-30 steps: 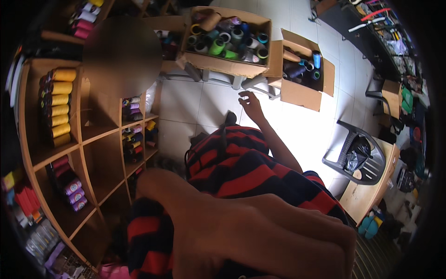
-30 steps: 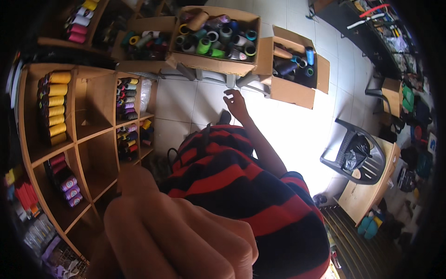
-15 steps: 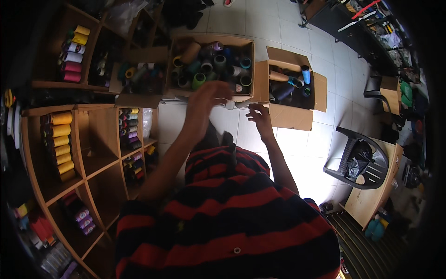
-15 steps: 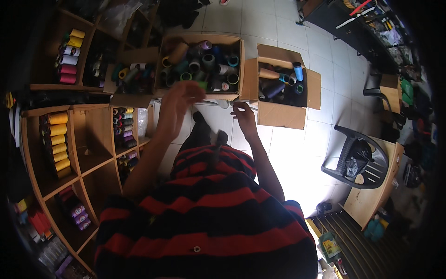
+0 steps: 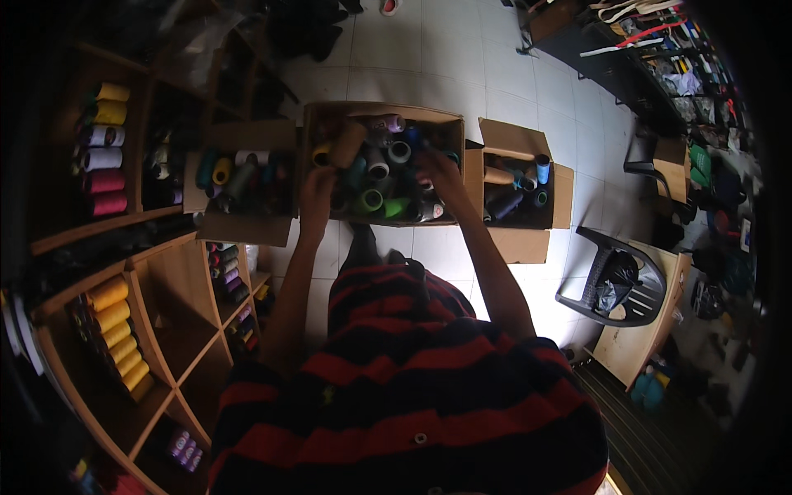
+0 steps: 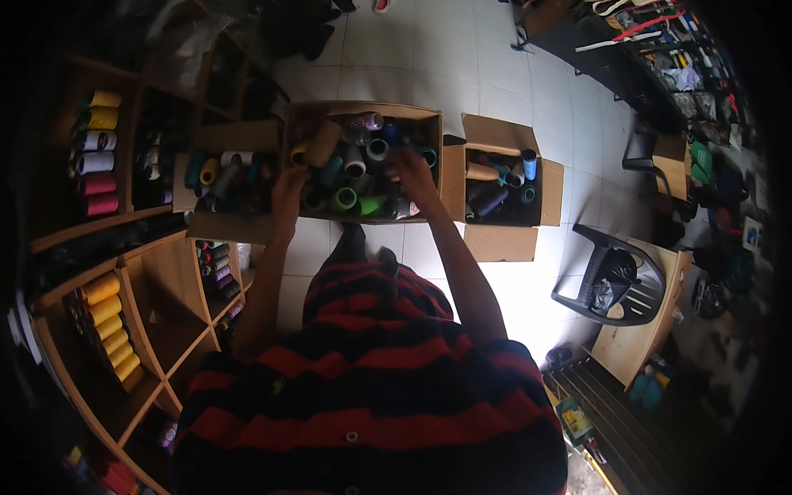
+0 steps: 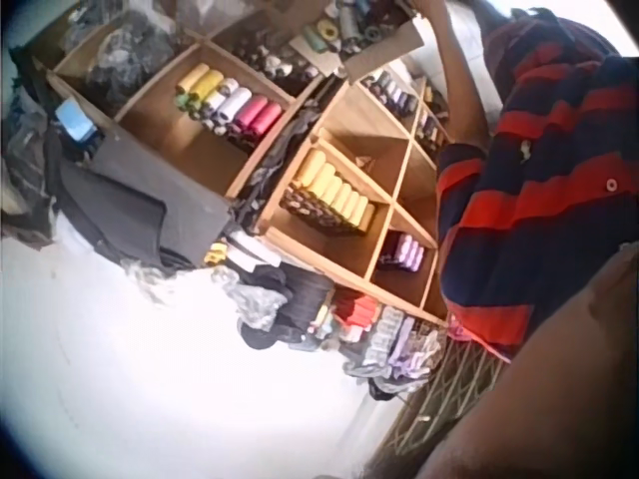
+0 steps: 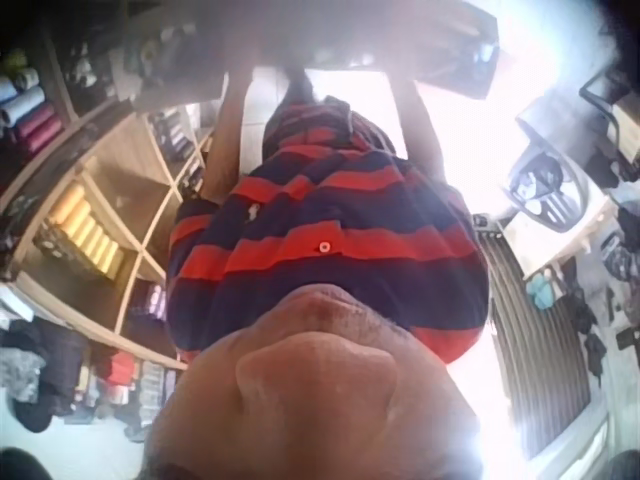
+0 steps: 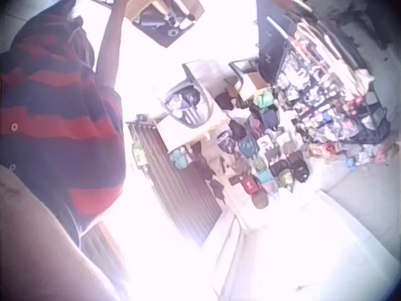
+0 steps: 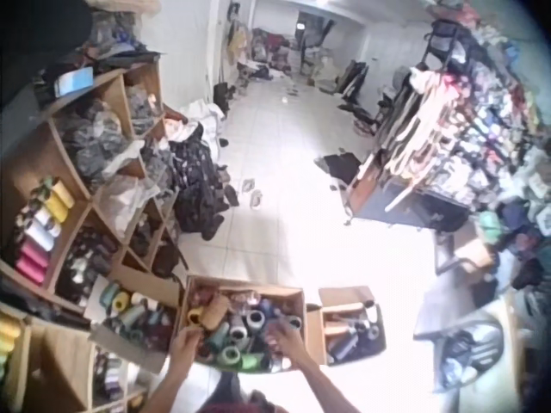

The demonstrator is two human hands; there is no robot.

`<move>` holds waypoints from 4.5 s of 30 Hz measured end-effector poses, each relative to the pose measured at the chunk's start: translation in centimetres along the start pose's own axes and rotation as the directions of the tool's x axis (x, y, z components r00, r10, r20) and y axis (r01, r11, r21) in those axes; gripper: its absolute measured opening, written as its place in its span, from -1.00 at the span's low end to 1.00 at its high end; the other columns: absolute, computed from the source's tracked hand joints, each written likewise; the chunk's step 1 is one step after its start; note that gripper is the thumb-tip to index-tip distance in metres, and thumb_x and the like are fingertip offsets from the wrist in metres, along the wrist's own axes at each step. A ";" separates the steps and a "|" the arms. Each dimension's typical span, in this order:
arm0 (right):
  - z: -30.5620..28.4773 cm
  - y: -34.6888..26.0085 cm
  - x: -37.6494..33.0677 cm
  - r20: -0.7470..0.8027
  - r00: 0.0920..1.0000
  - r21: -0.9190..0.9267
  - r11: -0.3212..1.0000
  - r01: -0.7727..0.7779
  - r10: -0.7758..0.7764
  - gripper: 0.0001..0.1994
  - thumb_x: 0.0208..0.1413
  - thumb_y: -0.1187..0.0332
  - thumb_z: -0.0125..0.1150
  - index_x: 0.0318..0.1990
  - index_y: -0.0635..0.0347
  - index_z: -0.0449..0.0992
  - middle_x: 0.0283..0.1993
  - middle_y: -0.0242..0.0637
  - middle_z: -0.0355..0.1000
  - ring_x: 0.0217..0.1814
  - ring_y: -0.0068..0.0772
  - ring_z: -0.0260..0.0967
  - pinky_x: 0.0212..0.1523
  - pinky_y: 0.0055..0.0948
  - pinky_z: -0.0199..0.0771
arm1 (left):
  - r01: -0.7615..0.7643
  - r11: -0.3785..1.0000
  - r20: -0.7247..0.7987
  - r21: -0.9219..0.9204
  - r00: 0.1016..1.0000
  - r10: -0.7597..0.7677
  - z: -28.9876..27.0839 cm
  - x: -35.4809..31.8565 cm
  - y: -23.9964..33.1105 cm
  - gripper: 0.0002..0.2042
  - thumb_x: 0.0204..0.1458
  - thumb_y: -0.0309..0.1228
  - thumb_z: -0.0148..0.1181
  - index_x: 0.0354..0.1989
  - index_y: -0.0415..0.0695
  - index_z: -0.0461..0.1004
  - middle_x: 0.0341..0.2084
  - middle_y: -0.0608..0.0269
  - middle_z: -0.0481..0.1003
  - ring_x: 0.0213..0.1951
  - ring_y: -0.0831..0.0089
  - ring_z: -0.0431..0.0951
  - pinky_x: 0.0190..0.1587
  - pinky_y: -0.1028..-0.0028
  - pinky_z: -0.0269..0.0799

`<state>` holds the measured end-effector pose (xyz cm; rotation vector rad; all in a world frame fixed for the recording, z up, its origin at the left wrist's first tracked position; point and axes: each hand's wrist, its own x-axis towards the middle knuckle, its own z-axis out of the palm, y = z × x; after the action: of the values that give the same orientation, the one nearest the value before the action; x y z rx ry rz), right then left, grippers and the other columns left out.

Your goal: The person picks up thread spools from cardboard boxes on the floor and places them onto wooden shelves, organizing them by color.

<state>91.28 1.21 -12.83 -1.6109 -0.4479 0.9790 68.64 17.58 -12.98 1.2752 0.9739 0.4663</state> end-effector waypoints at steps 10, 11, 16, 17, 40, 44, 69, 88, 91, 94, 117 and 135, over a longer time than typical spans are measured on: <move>4.4 6.9 16.8 -0.287 0.957 -0.677 0.697 -0.237 0.047 -0.26 -0.18 0.04 0.39 0.10 0.34 0.28 0.07 0.20 0.33 0.17 0.14 0.26 0.15 -0.10 0.29 | -0.021 0.919 0.031 0.394 0.999 0.010 -4.8 1.3 -0.2 -0.78 0.19 -0.38 0.04 -0.08 -0.22 0.47 -0.27 0.20 0.52 -0.19 0.52 0.47 -0.09 0.54 0.32; 5.0 7.2 16.9 -0.325 0.945 -0.708 0.659 -0.255 0.017 -0.25 -0.19 0.02 0.40 0.10 0.35 0.28 0.07 0.18 0.32 0.17 0.14 0.26 0.16 -0.11 0.29 | 0.014 0.909 0.025 0.416 0.999 -0.026 -5.1 1.2 0.4 -0.78 0.18 -0.39 0.04 -0.09 -0.22 0.47 -0.26 0.19 0.52 -0.18 0.50 0.48 -0.09 0.52 0.33; 5.0 6.9 15.6 -0.332 0.941 -0.748 0.625 -0.223 -0.062 -0.26 -0.25 -0.01 0.44 0.02 0.33 0.35 0.03 0.09 0.31 0.11 0.11 0.27 0.12 -0.09 0.30 | -0.168 0.913 0.095 0.373 0.985 0.143 -3.8 3.4 -0.8 -0.73 0.12 -0.38 0.13 -0.03 -0.20 0.44 -0.16 0.10 0.51 -0.10 0.32 0.51 -0.06 0.42 0.38; 4.8 6.5 15.1 -0.305 0.946 -0.757 0.631 -0.173 -0.106 -0.28 -0.25 -0.01 0.44 0.01 0.32 0.36 0.02 0.08 0.32 0.10 0.11 0.28 0.12 -0.09 0.31 | -0.208 0.899 0.107 0.385 0.978 0.180 -2.3 4.3 0.1 -0.70 0.10 -0.39 0.15 -0.01 -0.20 0.43 -0.13 0.06 0.50 -0.07 0.27 0.51 -0.05 0.40 0.38; 2.8 -1.0 2.7 -0.594 0.777 0.363 0.931 0.026 0.210 -0.57 0.14 0.04 0.19 0.01 0.12 0.33 -0.12 -0.30 0.37 -0.06 -0.43 0.34 -0.08 -0.35 0.40 | -0.265 0.586 0.183 0.766 0.963 0.195 5.2 13.4 -7.7 -0.56 -0.10 -0.51 0.04 0.05 -0.27 0.33 -0.09 -0.31 0.33 -0.03 -0.22 0.37 0.02 0.04 0.31; 2.9 1.1 1.6 -0.450 0.862 0.538 0.841 0.052 0.235 -0.61 0.18 0.01 0.13 -0.02 0.07 0.34 -0.15 -0.36 0.37 -0.12 -0.48 0.35 -0.10 -0.38 0.41 | -0.234 0.649 0.182 0.724 0.972 0.148 6.0 13.3 -5.8 -0.59 -0.09 -0.56 0.03 0.02 -0.24 0.35 -0.07 -0.30 0.33 -0.04 -0.21 0.36 0.00 0.07 0.32; -7.4 -1.8 -6.8 0.078 0.917 0.746 0.587 -0.314 0.391 -0.46 0.19 -0.19 -0.07 -0.04 0.13 0.41 -0.27 -0.28 0.47 -0.32 -0.40 0.49 -0.34 -0.38 0.58 | -0.047 0.307 0.084 0.951 0.990 -0.111 6.4 10.8 2.2 -0.36 -0.25 -0.07 0.37 -0.06 -0.29 0.40 -0.19 -0.19 0.49 -0.13 -0.09 0.52 -0.09 0.12 0.45; -5.3 1.6 -3.7 0.605 0.734 0.352 0.723 -0.595 0.310 -0.46 0.19 -0.18 -0.06 -0.19 0.20 0.46 -0.41 -0.23 0.49 -0.49 -0.38 0.48 -0.52 -0.44 0.52 | 0.156 0.881 -0.228 -0.446 0.932 -0.281 10.0 -11.9 1.9 -0.57 0.21 0.03 -0.10 -0.15 -0.15 0.31 -0.45 0.14 0.49 -0.50 0.34 0.57 -0.45 0.40 0.54; -3.0 0.8 -4.6 0.665 0.695 0.262 0.785 -0.561 0.275 -0.47 0.20 -0.17 -0.08 -0.04 0.16 0.39 -0.38 -0.22 0.48 -0.49 -0.36 0.47 -0.51 -0.42 0.53 | 0.084 0.862 -0.355 -0.499 0.888 -0.292 8.1 -14.2 0.3 -0.52 0.17 0.11 -0.08 -0.10 -0.11 0.25 -0.43 0.13 0.48 -0.51 0.34 0.56 -0.45 0.39 0.54; -0.4 -0.8 -5.9 0.723 0.627 0.188 0.791 -0.582 0.289 -0.48 0.20 -0.19 -0.11 -0.07 0.12 0.37 -0.39 -0.20 0.46 -0.50 -0.35 0.48 -0.55 -0.42 0.53 | 0.066 0.732 -0.296 -0.678 0.887 -0.354 6.3 -17.0 -0.7 -0.45 0.15 0.21 -0.17 -0.15 -0.11 0.32 -0.49 0.16 0.48 -0.53 0.36 0.54 -0.49 0.42 0.52; 33.1 1.8 -29.7 0.924 0.115 -0.321 0.904 -0.281 0.364 -0.60 0.24 -0.04 -0.03 -0.07 0.13 0.28 -0.33 -0.23 0.43 -0.40 -0.37 0.50 -0.46 -0.35 0.59 | -0.486 0.823 -0.953 -0.293 0.222 -0.208 -10.4 -47.0 -8.3 -0.64 0.13 -0.12 0.10 -0.10 -0.17 0.37 -0.34 0.24 0.46 -0.30 0.51 0.48 -0.23 0.50 0.41; 48.7 1.6 -32.2 0.951 0.111 -0.279 0.955 -0.097 0.289 -0.68 0.22 0.13 0.08 -0.01 0.13 0.35 -0.20 -0.39 0.38 -0.23 -0.64 0.36 -0.21 -0.59 0.41 | 0.392 0.761 -0.832 0.517 0.021 0.554 -33.8 -51.4 4.0 -0.52 -0.10 -0.36 0.39 0.02 -0.10 0.37 -0.13 0.09 0.50 -0.11 0.12 0.46 0.00 0.20 0.32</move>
<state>33.93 7.25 -3.52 -0.8490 -1.2719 2.2934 14.23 -1.13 9.04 1.5528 2.5685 1.3987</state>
